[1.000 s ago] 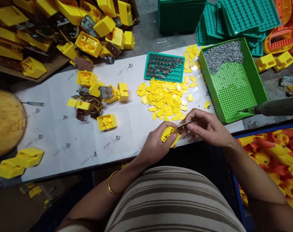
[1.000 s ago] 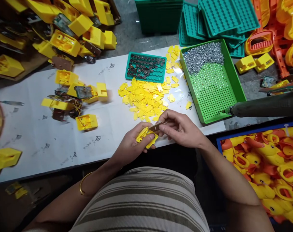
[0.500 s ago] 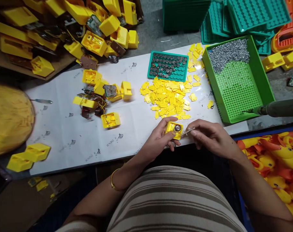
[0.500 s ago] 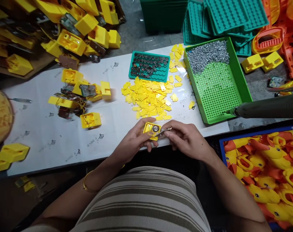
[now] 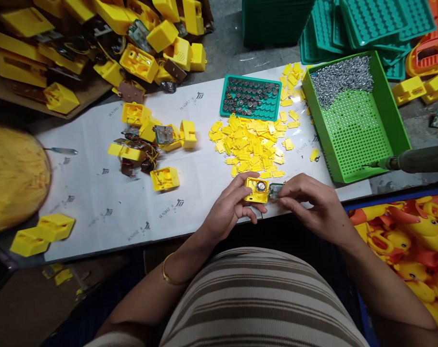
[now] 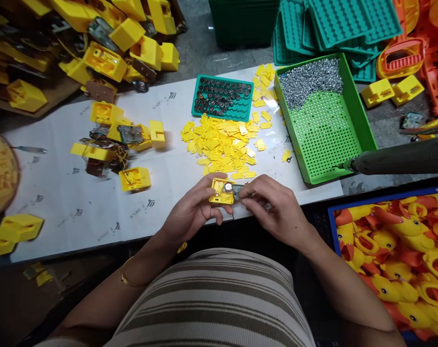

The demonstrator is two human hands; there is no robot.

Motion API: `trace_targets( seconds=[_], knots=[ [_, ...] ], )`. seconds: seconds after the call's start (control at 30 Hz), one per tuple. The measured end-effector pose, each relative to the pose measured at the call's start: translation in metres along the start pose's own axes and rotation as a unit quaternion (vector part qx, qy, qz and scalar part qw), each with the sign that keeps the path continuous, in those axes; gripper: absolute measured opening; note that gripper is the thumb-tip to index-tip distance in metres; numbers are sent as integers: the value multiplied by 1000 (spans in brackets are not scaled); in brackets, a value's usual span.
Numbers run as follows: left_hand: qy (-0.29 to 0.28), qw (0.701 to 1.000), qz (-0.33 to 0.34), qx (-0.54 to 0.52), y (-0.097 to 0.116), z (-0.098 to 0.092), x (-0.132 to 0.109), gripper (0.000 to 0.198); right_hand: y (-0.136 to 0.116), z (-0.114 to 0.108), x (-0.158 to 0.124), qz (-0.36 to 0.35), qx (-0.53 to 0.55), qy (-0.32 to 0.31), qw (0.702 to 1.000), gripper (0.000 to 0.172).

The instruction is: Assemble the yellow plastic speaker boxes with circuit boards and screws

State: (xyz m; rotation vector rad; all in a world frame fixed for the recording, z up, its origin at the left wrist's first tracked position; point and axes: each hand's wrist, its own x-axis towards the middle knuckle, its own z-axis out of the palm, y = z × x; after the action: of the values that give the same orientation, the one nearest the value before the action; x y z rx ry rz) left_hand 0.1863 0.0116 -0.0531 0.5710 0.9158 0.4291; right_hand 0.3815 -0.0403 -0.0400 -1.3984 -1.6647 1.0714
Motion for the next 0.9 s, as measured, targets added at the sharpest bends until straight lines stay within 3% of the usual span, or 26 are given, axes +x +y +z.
trace_targets(
  seconds=[0.13, 0.3, 0.47, 0.77, 0.9],
  knots=[
    [10, 1000, -9, 28, 1, 1, 1, 34, 3, 1, -2, 14, 30, 24, 999, 39],
    [19, 998, -27, 44, 2, 2, 3, 33, 2, -5, -1, -84, -55, -30, 994, 17],
    [14, 997, -33, 69, 3, 2, 3, 31, -2, -12, 2, -131, -117, -99, 979, 25],
    [-66, 997, -3, 43, 0, -3, -1, 45, -7, -22, 9, -95, -144, -113, 979, 19],
    [-56, 996, 18, 74, -1, -1, -2, 47, -6, -16, 8, -53, -118, -60, 990, 36]
  ],
)
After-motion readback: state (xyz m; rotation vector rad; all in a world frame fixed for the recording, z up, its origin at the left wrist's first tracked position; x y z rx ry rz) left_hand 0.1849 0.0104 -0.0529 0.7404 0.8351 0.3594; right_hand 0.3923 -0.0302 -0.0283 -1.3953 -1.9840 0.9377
